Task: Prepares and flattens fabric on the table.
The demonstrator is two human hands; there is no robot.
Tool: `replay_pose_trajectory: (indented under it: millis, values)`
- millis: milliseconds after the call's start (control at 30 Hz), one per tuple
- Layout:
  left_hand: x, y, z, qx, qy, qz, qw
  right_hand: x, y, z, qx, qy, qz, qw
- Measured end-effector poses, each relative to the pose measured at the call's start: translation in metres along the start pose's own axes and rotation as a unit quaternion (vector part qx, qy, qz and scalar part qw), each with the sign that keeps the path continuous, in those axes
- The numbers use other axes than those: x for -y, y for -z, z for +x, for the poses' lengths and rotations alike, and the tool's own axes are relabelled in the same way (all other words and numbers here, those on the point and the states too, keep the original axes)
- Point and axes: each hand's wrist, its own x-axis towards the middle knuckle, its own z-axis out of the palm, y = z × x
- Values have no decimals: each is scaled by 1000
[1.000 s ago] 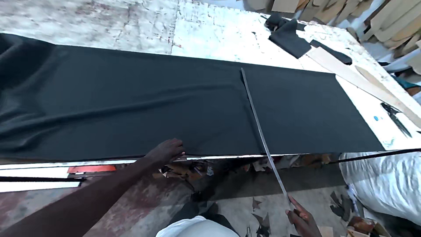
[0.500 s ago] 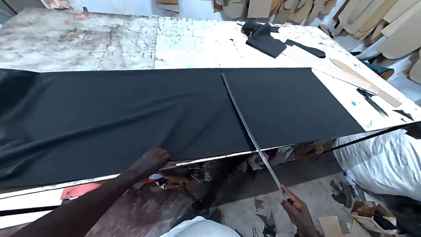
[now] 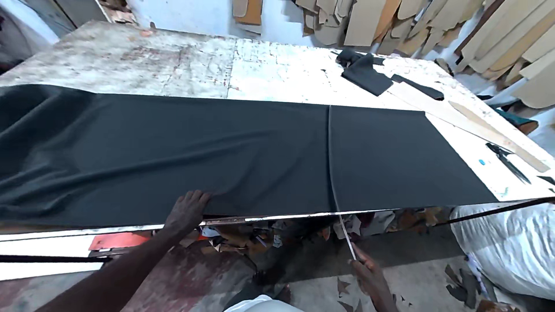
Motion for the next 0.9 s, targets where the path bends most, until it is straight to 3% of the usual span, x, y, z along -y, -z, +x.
replay_pose_trajectory:
  millis: [133, 267, 567, 700, 900]
  values:
    - [27, 2, -12, 16, 26, 3, 1000, 33, -64, 9, 113, -9, 25, 993]
    - [58, -12, -24, -10, 13, 26, 1000, 34, -107, 7, 167, 4, 19, 986]
    - [86, -9, -43, -80, -34, 64, 994, 25, -107, 10, 170, -10, -4, 985]
    - [75, 2, -43, -1, 3, 58, 998, 25, -108, 4, 126, 6, 38, 991]
    - [92, -17, -44, -32, -27, 52, 998, 31, -73, -19, -35, 43, 71, 996]
